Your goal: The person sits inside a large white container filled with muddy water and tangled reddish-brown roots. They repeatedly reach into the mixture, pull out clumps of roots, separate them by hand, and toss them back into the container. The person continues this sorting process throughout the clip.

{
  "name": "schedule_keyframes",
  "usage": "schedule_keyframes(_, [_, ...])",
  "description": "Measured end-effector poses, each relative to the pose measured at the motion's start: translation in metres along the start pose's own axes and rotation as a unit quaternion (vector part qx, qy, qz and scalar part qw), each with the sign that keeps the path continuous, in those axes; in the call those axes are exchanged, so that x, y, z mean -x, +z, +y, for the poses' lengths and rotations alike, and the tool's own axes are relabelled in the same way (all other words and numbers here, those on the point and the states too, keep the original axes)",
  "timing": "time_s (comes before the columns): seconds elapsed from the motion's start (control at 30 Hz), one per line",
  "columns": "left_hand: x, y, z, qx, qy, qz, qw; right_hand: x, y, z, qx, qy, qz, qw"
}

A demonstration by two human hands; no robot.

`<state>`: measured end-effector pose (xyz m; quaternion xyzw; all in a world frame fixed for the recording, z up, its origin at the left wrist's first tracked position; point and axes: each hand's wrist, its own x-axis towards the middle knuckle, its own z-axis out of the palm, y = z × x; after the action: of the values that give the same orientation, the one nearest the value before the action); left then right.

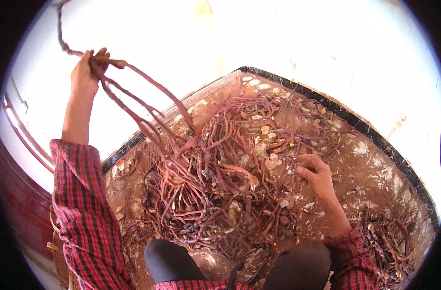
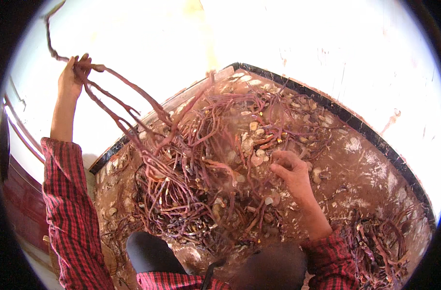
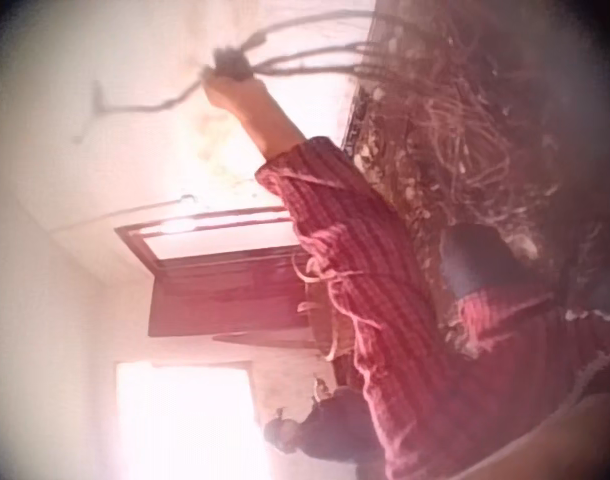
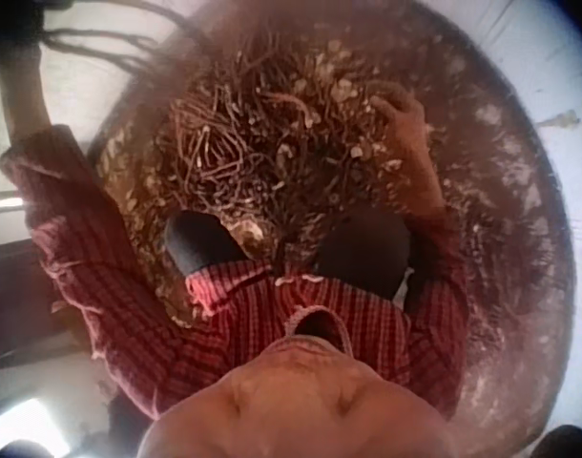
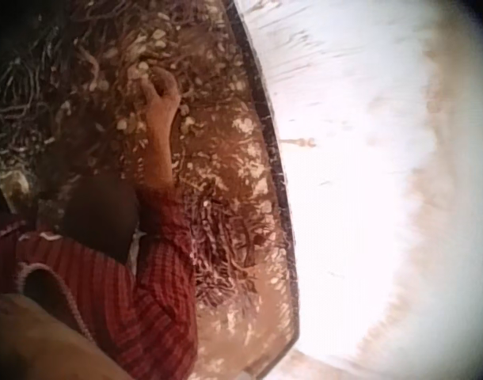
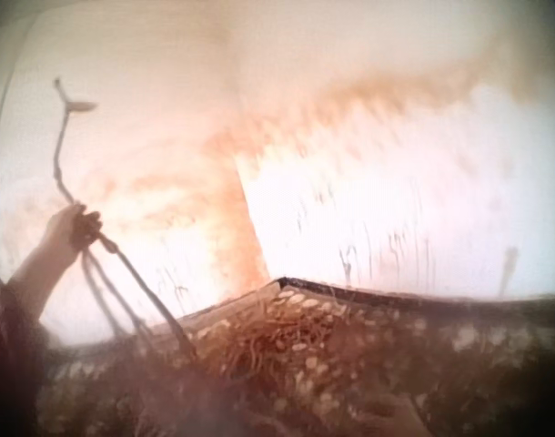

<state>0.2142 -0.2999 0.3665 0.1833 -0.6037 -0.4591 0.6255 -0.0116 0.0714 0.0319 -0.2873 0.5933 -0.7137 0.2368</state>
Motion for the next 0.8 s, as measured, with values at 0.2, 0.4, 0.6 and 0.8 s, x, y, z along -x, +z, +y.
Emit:
schedule_keyframes(0.2, [0.011,0.048,0.030,0.062,0.109,-0.065,0.990,-0.026,0.031,-0.012,0.000,-0.015,-0.113,0.993])
schedule_keyframes(0.4, [0.049,0.091,0.013,0.098,0.058,-0.118,0.986,-0.049,0.103,-0.063,-0.091,-0.138,-0.155,0.974])
schedule_keyframes(0.6, [0.071,0.116,0.021,0.094,0.057,-0.160,0.981,-0.071,0.078,-0.075,-0.124,-0.140,-0.083,0.979])
schedule_keyframes(0.8, [0.048,0.091,-0.002,0.160,-0.060,-0.171,0.970,-0.100,-0.011,-0.111,-0.361,-0.171,0.114,0.910])
